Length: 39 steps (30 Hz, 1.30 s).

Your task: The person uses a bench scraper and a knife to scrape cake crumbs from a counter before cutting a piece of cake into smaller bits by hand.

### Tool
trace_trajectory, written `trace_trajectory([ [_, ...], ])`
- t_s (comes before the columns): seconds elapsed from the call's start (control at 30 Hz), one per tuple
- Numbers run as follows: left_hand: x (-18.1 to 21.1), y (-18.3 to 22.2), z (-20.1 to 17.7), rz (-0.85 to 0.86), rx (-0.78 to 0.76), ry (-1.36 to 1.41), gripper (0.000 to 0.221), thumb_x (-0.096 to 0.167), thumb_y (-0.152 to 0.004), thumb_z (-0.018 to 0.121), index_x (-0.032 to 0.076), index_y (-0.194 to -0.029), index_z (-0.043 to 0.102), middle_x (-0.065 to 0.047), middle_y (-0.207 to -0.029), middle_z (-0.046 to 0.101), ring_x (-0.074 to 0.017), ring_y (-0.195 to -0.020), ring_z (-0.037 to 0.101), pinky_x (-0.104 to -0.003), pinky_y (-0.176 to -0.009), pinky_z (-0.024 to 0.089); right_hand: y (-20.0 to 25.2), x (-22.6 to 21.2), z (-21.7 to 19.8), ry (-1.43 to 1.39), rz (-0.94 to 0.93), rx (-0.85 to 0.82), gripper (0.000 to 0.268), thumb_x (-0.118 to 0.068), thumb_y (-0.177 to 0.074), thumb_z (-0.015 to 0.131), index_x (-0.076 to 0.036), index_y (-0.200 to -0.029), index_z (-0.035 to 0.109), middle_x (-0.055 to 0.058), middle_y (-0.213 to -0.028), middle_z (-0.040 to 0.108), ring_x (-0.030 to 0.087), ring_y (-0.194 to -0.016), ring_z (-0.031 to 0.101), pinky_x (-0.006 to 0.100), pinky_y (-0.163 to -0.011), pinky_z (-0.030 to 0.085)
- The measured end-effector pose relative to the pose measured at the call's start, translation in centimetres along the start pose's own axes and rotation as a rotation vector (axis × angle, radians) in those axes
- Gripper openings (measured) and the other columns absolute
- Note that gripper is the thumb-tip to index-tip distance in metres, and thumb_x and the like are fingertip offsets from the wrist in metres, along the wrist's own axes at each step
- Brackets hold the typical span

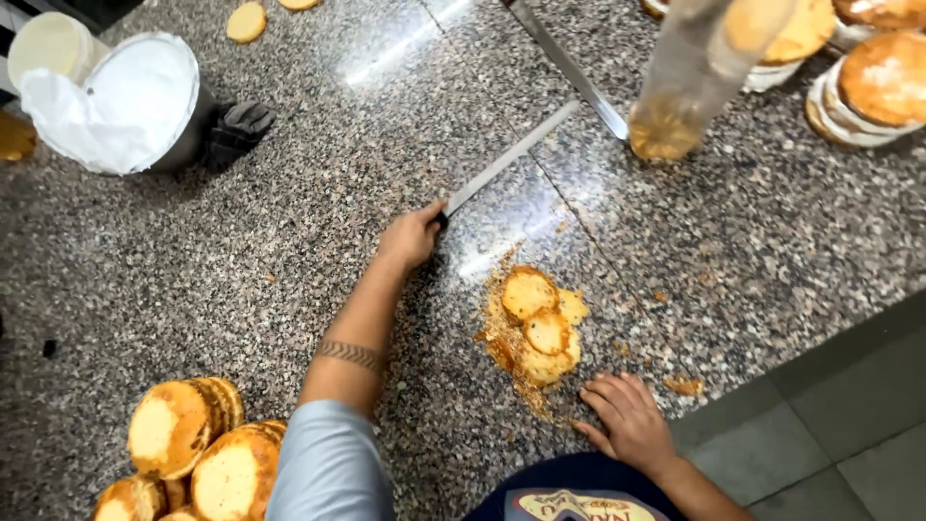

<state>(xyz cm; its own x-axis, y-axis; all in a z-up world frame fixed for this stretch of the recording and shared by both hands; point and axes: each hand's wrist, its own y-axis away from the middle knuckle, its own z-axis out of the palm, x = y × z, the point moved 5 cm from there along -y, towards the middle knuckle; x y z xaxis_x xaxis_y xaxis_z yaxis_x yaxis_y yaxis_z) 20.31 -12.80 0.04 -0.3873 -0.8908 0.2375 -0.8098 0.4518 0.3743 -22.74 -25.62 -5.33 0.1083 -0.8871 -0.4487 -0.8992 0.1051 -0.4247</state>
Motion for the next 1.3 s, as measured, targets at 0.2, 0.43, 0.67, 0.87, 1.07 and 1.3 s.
trace_trajectory([
  [0.2,-0.3,8.9,2.7,0.133,-0.005,-0.152,0.047,0.025,-0.106,0.051,0.046,-0.147,0.050,-0.003,-0.117,0.067,-0.0209,-0.086,0.068,-0.032,-0.077,0.061,0.2,-0.4,-1.1,-0.039,-0.048,0.054,0.043,-0.041,-0.089,0.070,-0.009,-0.118,0.063,0.010,-0.120,0.066,0.030,-0.120,0.059,0.053,-0.108,0.041],
  [0.43,-11.2,13.0,7.9,0.231,0.416,0.346,0.052,0.010,-0.098,0.063,0.029,-0.146,0.055,-0.015,-0.139,0.065,-0.0266,-0.121,0.066,-0.038,-0.096,0.053,0.6,-0.9,-2.2,-0.059,-0.105,0.080,0.039,-0.040,-0.092,0.066,-0.009,-0.117,0.064,0.010,-0.121,0.065,0.030,-0.120,0.059,0.051,-0.108,0.040],
  [0.67,-6.7,17.6,9.0,-0.370,0.254,0.122,0.047,0.025,-0.105,0.059,0.034,-0.150,0.054,-0.020,-0.112,0.072,-0.0382,-0.098,0.067,-0.049,-0.087,0.053,0.5,-1.4,-2.5,-0.096,-0.191,0.025,0.038,-0.037,-0.094,0.065,-0.009,-0.118,0.063,0.010,-0.122,0.063,0.030,-0.121,0.058,0.051,-0.109,0.038],
  [0.87,0.7,25.0,9.3,0.079,0.555,-0.013,0.047,0.020,-0.097,0.064,0.027,-0.143,0.056,-0.013,-0.097,0.068,-0.0354,-0.084,0.067,-0.048,-0.072,0.054,0.9,-0.9,-2.9,-0.184,-0.254,0.012,0.034,-0.032,-0.095,0.064,-0.009,-0.120,0.063,0.010,-0.123,0.063,0.030,-0.122,0.058,0.053,-0.112,0.035],
  [1.07,-2.5,32.3,14.4,-0.115,0.660,-0.119,0.057,0.008,-0.092,0.063,0.021,-0.148,0.057,-0.015,-0.092,0.064,-0.0366,-0.085,0.064,-0.048,-0.076,0.053,1.7,2.6,-2.8,-0.574,-0.072,-0.033,0.023,-0.012,-0.100,0.059,-0.008,-0.122,0.063,0.013,-0.121,0.066,0.030,-0.119,0.061,0.045,-0.108,0.044],
  [1.3,-1.6,41.7,19.0,-0.438,0.731,-0.004,0.054,0.009,-0.093,0.064,0.019,-0.146,0.059,-0.013,-0.092,0.064,-0.0357,-0.086,0.064,-0.048,-0.077,0.052,-1.9,9.6,-2.6,-0.932,0.168,-0.232,0.021,-0.009,-0.112,0.052,-0.001,-0.130,0.058,0.006,-0.104,0.068,0.010,-0.092,0.066,0.025,-0.085,0.054],
])
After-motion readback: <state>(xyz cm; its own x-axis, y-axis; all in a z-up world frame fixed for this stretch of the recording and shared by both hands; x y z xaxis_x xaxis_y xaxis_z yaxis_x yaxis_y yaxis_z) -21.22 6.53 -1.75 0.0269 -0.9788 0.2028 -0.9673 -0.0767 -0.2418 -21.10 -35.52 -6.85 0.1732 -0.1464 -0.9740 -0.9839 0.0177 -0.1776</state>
